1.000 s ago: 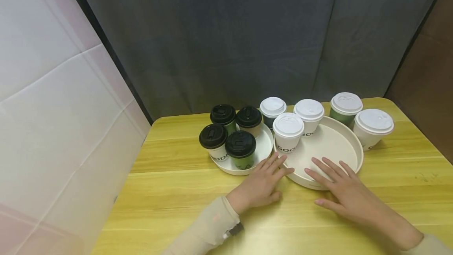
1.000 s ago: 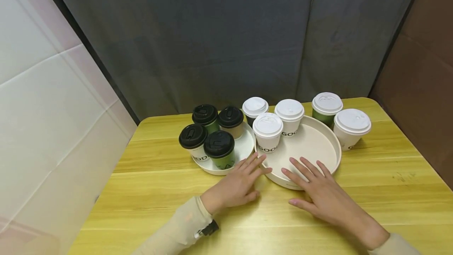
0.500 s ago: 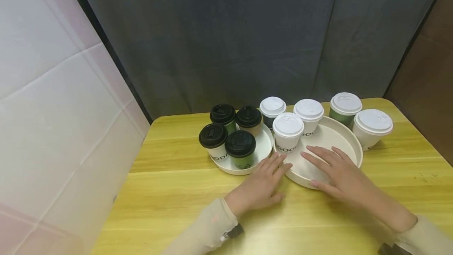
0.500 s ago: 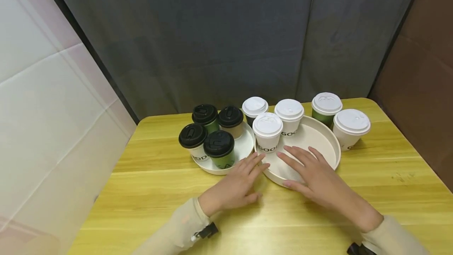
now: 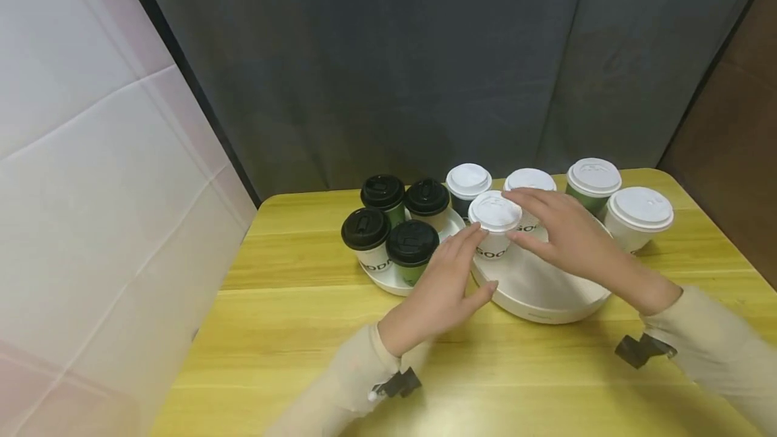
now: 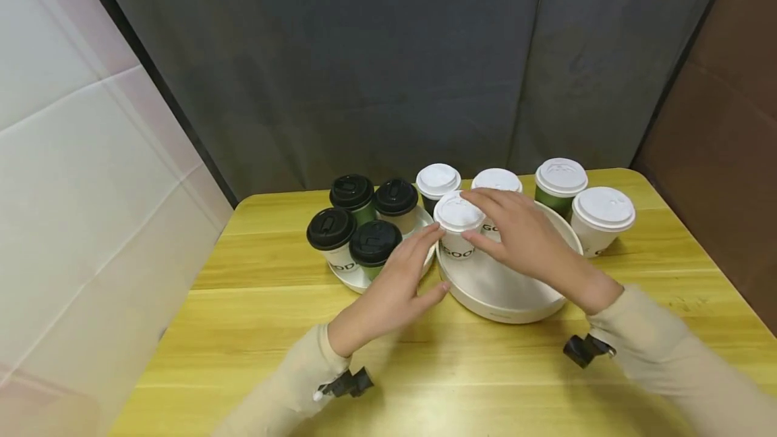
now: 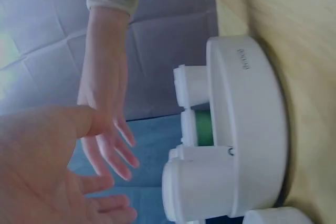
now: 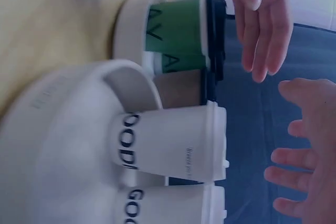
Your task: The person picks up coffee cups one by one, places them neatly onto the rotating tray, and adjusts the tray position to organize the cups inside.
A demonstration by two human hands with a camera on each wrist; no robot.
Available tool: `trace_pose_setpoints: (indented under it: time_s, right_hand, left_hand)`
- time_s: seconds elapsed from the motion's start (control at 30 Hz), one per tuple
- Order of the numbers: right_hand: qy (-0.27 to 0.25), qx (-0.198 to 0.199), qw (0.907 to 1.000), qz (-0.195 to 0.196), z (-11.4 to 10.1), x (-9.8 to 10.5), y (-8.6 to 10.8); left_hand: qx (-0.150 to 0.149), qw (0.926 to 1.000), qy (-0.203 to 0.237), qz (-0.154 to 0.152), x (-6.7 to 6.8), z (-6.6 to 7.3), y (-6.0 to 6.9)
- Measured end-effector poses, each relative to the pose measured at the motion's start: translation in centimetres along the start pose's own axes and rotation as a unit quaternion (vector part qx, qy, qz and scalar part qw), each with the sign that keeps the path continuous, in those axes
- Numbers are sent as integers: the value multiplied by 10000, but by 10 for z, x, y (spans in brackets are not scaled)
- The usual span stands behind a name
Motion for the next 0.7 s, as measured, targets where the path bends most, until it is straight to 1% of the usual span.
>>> trace_pose_setpoints:
  time_s: [0.07, 0.17, 0.23, 0.3, 0.4, 0.47, 0.6, 0.7]
  right_hand:
    - [-110, -250, 9993, -257, -1, 1, -16]
    - [-63, -557, 9966, -612, 0, 0, -39]
    - [48, -652, 9945, -824, 1, -2, -52]
    - [223, -674, 9923, -1013, 0, -4, -65]
    - [424, -646, 9893, -1236, -2, -10, -83]
    - [550, -663, 9866, -1388, -3, -14, -93]
    - [705, -721, 9821, -1592, -5, -25, -110]
    - [786, -756, 9788, -1736, -5, -33, -119]
  left_hand:
    - [111, 9997, 96, 178, 6, -1, -3]
    - [245, 9983, 308, 429, 16, -3, -11]
    - [349, 9965, 502, 577, 23, -6, -17]
    - [502, 9939, 744, 648, 29, -8, -24]
    - [798, 9890, 1103, 585, 37, -11, -32]
    - [947, 9862, 1263, 508, 40, -13, -37]
    - [1071, 9854, 1255, 413, 42, -15, -46]
    - [1145, 9856, 1193, 344, 41, -16, -50]
Point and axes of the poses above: each hand's wrist, its own y-axis away from the middle knuckle, its own x-axis out of the back of the hand, z = x × y, the point moved 1 cm from there along -y, towards the middle knuckle, and after that the axes turned 12 degrees about -x, right-handed, at the moved point
